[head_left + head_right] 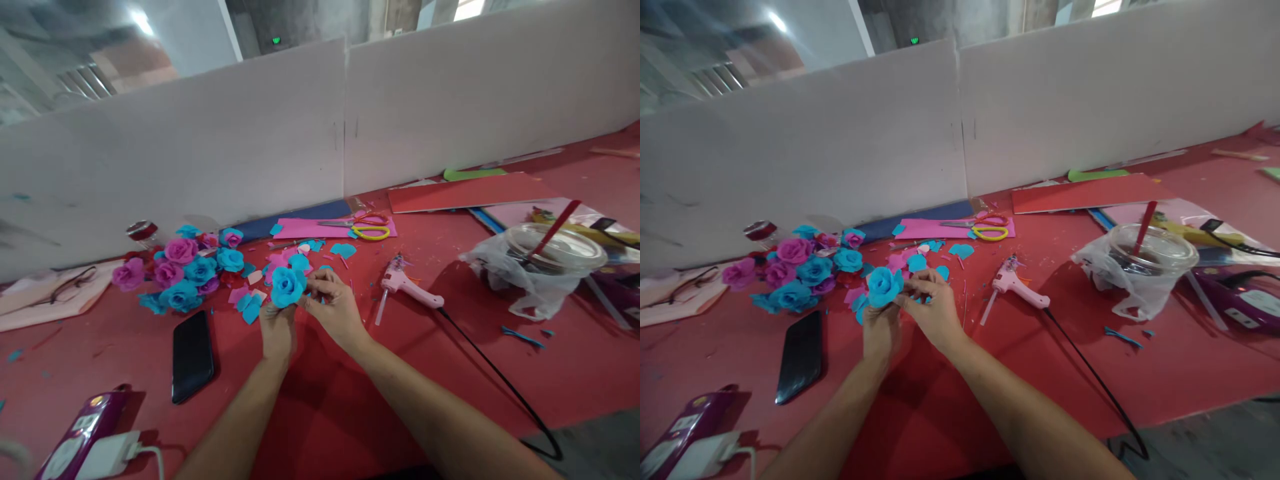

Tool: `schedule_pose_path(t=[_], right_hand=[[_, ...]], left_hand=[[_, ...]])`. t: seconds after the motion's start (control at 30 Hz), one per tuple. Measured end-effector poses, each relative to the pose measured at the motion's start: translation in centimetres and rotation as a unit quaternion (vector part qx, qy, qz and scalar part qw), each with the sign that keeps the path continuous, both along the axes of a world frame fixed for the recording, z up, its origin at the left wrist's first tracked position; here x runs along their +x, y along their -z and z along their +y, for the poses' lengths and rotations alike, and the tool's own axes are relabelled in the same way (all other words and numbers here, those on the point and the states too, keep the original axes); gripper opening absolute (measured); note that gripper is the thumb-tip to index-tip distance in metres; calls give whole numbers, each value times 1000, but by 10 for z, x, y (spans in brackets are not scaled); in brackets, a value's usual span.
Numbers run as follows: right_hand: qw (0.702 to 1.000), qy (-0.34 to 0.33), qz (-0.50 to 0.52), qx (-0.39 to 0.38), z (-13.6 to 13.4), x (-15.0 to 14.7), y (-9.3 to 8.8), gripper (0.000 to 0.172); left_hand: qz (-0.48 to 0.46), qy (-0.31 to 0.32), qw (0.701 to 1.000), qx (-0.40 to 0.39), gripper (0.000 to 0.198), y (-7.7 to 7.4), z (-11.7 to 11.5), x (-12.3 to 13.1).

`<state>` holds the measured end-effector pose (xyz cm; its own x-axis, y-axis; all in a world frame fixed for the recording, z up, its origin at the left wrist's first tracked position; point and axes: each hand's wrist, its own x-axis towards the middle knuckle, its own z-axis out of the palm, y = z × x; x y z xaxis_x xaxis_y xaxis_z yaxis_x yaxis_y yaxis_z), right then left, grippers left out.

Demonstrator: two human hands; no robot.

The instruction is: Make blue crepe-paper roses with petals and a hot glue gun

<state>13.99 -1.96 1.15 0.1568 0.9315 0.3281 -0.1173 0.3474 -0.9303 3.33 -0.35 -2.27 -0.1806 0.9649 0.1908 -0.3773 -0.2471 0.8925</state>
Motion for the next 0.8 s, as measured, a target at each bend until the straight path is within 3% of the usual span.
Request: schedule_pose_path(t=[0.17,0.53,0.8], right_hand=[[1000,1,-6,29,0,0,1,16],[996,-21,-72,39,0,3,2,9],[998,9,-34,49,0,0,5,6]], left_hand=[[17,36,999,22,11,0,-1,0],[4,48,999,5,6,-1,-1,0],[4,51,999,6,8,-4,-3,0]])
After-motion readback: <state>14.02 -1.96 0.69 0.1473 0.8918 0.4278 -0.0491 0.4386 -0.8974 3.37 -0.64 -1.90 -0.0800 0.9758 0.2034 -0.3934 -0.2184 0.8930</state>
